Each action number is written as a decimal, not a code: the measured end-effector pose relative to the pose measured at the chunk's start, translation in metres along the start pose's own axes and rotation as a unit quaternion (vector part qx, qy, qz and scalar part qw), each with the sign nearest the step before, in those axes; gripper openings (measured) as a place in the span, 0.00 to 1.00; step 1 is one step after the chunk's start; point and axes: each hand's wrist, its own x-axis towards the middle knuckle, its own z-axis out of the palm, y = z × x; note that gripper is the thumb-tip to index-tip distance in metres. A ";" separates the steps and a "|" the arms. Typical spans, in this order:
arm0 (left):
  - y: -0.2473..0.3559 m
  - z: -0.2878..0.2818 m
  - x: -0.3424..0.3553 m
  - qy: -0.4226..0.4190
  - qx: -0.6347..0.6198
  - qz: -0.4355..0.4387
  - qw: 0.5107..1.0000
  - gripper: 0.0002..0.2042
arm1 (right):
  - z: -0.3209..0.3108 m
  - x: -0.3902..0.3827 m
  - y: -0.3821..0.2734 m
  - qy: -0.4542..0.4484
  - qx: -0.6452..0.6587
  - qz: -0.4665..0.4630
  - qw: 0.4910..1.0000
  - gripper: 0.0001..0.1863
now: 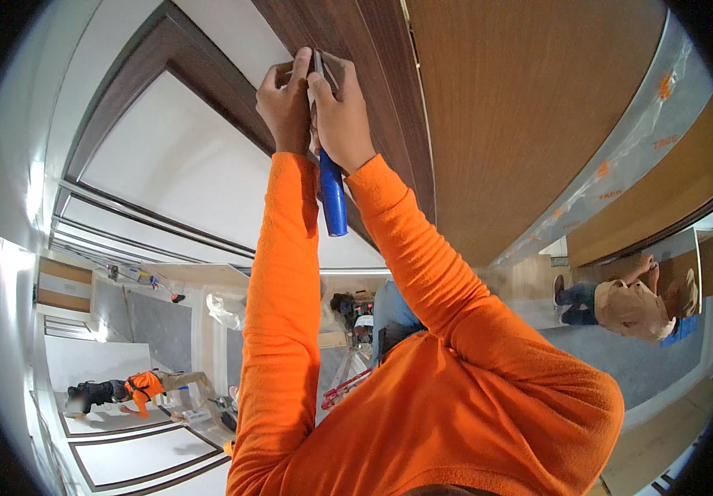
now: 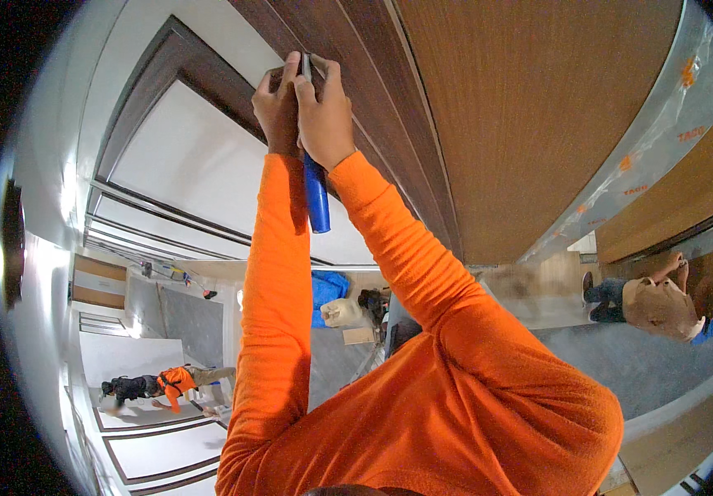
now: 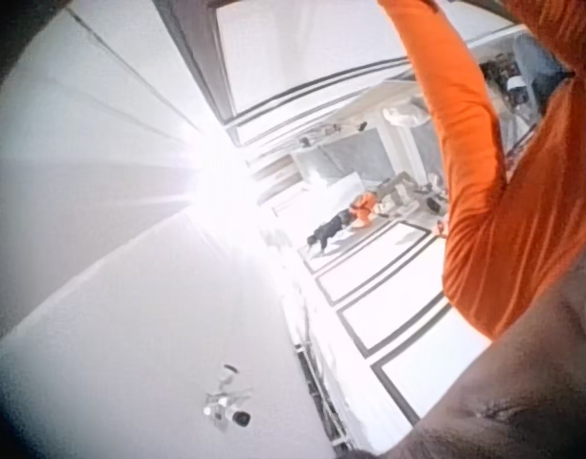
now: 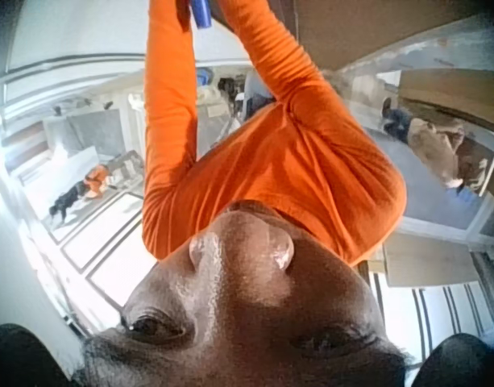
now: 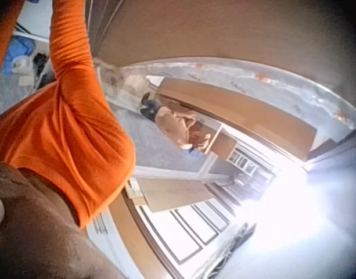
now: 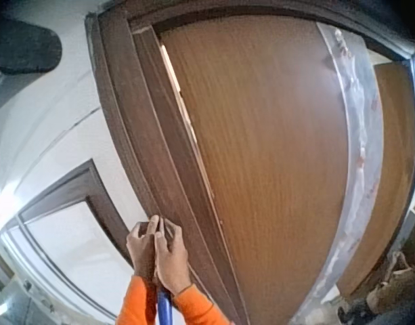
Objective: The person trims the excess material from the edge of a door using a utility knife while standing on a ladder.
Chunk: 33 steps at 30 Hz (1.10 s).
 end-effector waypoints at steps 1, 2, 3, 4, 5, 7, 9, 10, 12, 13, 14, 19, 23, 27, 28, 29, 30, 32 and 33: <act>0.001 0.002 0.003 -0.004 -0.015 -0.005 1.000 0.28 | -0.001 0.004 0.006 0.010 -0.005 -0.020 1.000 0.20; 0.002 0.005 0.004 -0.006 -0.011 0.002 1.000 0.30 | -0.002 0.008 0.012 0.020 -0.010 -0.039 0.999 0.21; 0.004 0.006 0.003 -0.003 0.000 -0.001 1.000 0.29 | -0.002 0.011 0.018 0.025 -0.017 -0.056 0.998 0.21; 0.007 0.008 0.003 0.001 0.011 -0.003 1.000 0.29 | -0.002 0.014 0.023 0.030 -0.025 -0.074 0.997 0.21; 0.009 0.010 0.003 0.003 0.021 -0.005 1.000 0.28 | -0.003 0.019 0.028 0.036 -0.033 -0.092 0.995 0.21; 0.010 0.006 0.005 0.011 0.036 -0.015 0.999 0.30 | 0.002 0.011 0.019 0.024 -0.013 -0.081 0.996 0.21; 0.009 0.004 0.007 0.009 0.070 -0.021 0.997 0.28 | 0.004 0.008 0.011 0.015 -0.005 -0.066 0.998 0.21; 0.008 0.005 0.006 0.009 0.063 -0.022 0.998 0.28 | 0.003 0.009 0.010 0.013 -0.008 -0.058 0.998 0.21; 0.007 0.008 0.005 0.011 0.047 -0.024 0.999 0.28 | 0.004 0.012 0.015 0.028 -0.015 -0.092 0.995 0.21; 0.007 0.009 0.006 0.011 0.050 -0.027 0.998 0.28 | 0.007 0.014 0.019 0.044 -0.019 -0.135 0.990 0.21; 0.008 0.010 0.007 0.011 0.053 -0.030 0.998 0.28 | 0.009 0.016 0.023 0.061 -0.023 -0.178 0.982 0.20; 0.011 0.003 0.009 -0.006 0.060 -0.031 0.998 0.30 | 0.014 0.012 0.013 0.035 0.035 -0.125 0.991 0.20; 0.009 0.002 0.011 -0.031 0.038 -0.017 0.999 0.29 | 0.015 0.015 0.020 0.065 0.005 -0.159 0.985 0.20; 0.011 0.006 0.004 0.009 0.069 0.021 0.997 0.30 | 0.001 0.011 0.009 -0.003 0.025 -0.040 0.999 0.21; 0.012 0.004 0.003 0.014 0.084 0.027 0.996 0.30 | -0.005 0.007 -0.004 -0.040 0.035 0.033 0.998 0.21; 0.013 0.002 0.004 0.024 0.083 0.030 0.996 0.30 | -0.001 0.009 -0.001 -0.033 0.035 -0.003 0.999 0.20; 0.013 0.004 0.001 0.030 0.079 0.026 0.996 0.30 | 0.000 0.009 0.002 -0.022 0.030 -0.036 0.999 0.20; 0.013 0.005 -0.003 0.014 0.067 0.015 0.998 0.29 | -0.004 0.009 0.007 -0.017 0.042 -0.054 0.998 0.19; 0.012 0.002 0.000 -0.006 0.061 0.011 0.998 0.28 | -0.003 0.008 0.001 -0.024 0.062 -0.041 0.997 0.19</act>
